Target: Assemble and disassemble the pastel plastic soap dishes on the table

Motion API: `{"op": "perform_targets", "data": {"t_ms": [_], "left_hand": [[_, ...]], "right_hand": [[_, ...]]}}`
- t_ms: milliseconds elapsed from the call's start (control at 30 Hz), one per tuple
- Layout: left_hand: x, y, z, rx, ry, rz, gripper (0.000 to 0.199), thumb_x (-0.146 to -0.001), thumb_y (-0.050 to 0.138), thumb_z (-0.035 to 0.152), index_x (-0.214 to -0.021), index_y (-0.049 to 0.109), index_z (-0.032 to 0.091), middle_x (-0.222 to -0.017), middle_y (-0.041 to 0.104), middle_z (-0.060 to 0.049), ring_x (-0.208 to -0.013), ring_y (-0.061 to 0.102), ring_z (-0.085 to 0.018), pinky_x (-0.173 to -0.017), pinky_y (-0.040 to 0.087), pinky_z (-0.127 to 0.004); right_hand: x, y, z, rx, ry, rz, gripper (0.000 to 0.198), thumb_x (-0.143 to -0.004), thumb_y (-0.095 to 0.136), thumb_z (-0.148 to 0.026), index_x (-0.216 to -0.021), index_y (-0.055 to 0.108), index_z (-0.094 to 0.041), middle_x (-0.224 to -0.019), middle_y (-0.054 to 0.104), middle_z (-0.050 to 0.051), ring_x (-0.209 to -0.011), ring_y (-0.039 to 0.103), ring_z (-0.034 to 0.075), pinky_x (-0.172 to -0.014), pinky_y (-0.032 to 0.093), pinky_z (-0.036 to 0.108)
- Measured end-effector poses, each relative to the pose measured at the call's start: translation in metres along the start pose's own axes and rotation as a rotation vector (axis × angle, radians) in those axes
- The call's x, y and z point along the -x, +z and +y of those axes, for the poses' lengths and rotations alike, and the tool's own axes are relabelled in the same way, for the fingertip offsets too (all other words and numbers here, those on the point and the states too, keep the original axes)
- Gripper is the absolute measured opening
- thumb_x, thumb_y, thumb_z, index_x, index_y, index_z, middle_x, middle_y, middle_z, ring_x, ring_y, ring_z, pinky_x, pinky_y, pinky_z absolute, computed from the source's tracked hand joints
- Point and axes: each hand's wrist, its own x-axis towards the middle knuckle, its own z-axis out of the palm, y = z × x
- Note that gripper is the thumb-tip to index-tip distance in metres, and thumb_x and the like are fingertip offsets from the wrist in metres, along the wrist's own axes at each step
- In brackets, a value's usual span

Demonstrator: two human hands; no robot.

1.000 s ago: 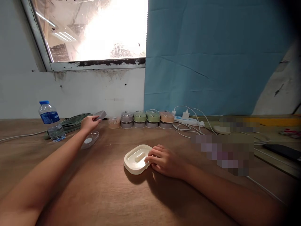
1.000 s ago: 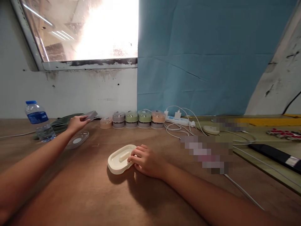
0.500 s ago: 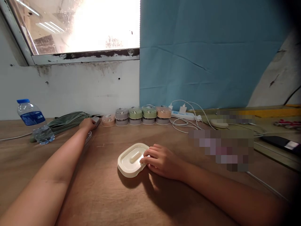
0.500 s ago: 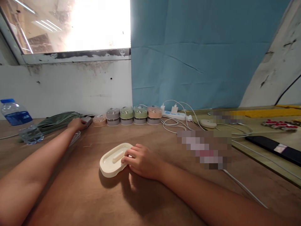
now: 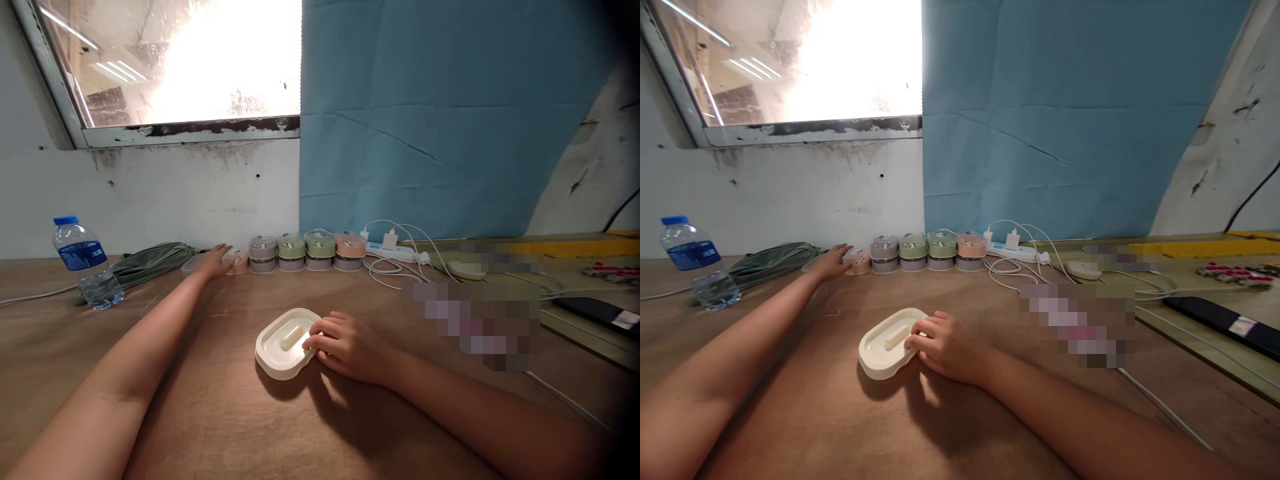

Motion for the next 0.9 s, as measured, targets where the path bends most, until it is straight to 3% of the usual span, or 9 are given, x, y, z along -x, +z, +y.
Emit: {"op": "perform_targets", "data": {"t_ms": [100, 233, 367, 500, 700, 833, 900], "left_hand": [[-0.004, 0.004, 0.018, 0.018, 0.082, -0.069, 0.062, -0.071, 0.05, 0.026, -0.132, 0.038, 0.02, -0.141, 0.035, -0.004, -0.126, 0.035, -0.021, -0.101, 0.029, -0.026], [0.01, -0.005, 0.022, 0.029, 0.087, -0.102, 0.056, -0.071, 0.046, 0.022, -0.127, 0.046, 0.016, -0.133, 0.045, -0.008, -0.118, 0.045, -0.022, -0.095, 0.036, -0.026], [0.051, -0.033, 0.02, 0.032, 0.13, -0.15, 0.053, -0.07, 0.049, 0.026, -0.122, 0.051, 0.018, -0.125, 0.054, -0.007, -0.111, 0.051, -0.022, -0.092, 0.039, -0.025], [0.103, -0.056, 0.038, 0.136, 0.247, -0.191, 0.053, -0.071, 0.05, 0.031, -0.123, 0.051, 0.02, -0.127, 0.052, -0.006, -0.113, 0.049, -0.021, -0.093, 0.037, -0.025], [0.148, -0.056, 0.09, 0.419, 0.43, -0.123, 0.055, -0.074, 0.057, 0.038, -0.127, 0.043, 0.028, -0.133, 0.044, -0.005, -0.12, 0.039, -0.027, -0.099, 0.032, -0.043], [0.153, -0.06, 0.115, 0.622, 0.47, 0.091, 0.054, -0.081, 0.05, 0.038, -0.131, 0.035, 0.025, -0.136, 0.038, -0.009, -0.123, 0.036, -0.023, -0.101, 0.032, -0.041], [0.155, -0.066, 0.125, 0.605, 0.574, 0.199, 0.052, -0.082, 0.05, 0.037, -0.13, 0.037, 0.024, -0.135, 0.039, -0.009, -0.124, 0.034, -0.024, -0.102, 0.03, -0.042]], "right_hand": [[0.0, 0.0, 0.001, -0.009, 0.001, 0.004, 0.011, -0.079, 0.05, -0.014, -0.083, 0.059, -0.018, -0.084, 0.062, 0.004, -0.069, 0.053, 0.014, -0.065, 0.04, 0.026], [0.003, 0.001, 0.003, -0.079, 0.043, -0.002, 0.014, -0.081, 0.047, -0.01, -0.086, 0.057, -0.018, -0.087, 0.061, 0.005, -0.073, 0.054, 0.015, -0.067, 0.043, 0.026], [0.005, 0.003, 0.008, -0.238, 0.177, 0.107, 0.019, -0.08, 0.045, -0.007, -0.092, 0.053, -0.019, -0.092, 0.056, 0.005, -0.075, 0.054, 0.014, -0.067, 0.045, 0.024], [0.001, 0.0, 0.011, -0.316, 0.335, 0.262, 0.019, -0.079, 0.046, -0.008, -0.092, 0.052, -0.02, -0.093, 0.051, 0.005, -0.07, 0.053, 0.012, -0.064, 0.046, 0.025], [0.0, 0.003, 0.022, -0.33, 0.577, 0.368, 0.014, -0.078, 0.048, -0.011, -0.087, 0.053, -0.02, -0.087, 0.051, 0.004, -0.065, 0.052, 0.014, -0.062, 0.047, 0.029], [0.003, 0.005, 0.03, -0.295, 0.616, 0.435, 0.017, -0.074, 0.048, -0.008, -0.084, 0.053, -0.02, -0.086, 0.05, 0.004, -0.065, 0.051, 0.015, -0.062, 0.046, 0.032], [0.002, 0.003, 0.03, -0.3, 0.601, 0.454, 0.02, -0.072, 0.048, -0.006, -0.086, 0.054, -0.02, -0.087, 0.049, 0.004, -0.066, 0.05, 0.015, -0.063, 0.046, 0.032]]}}
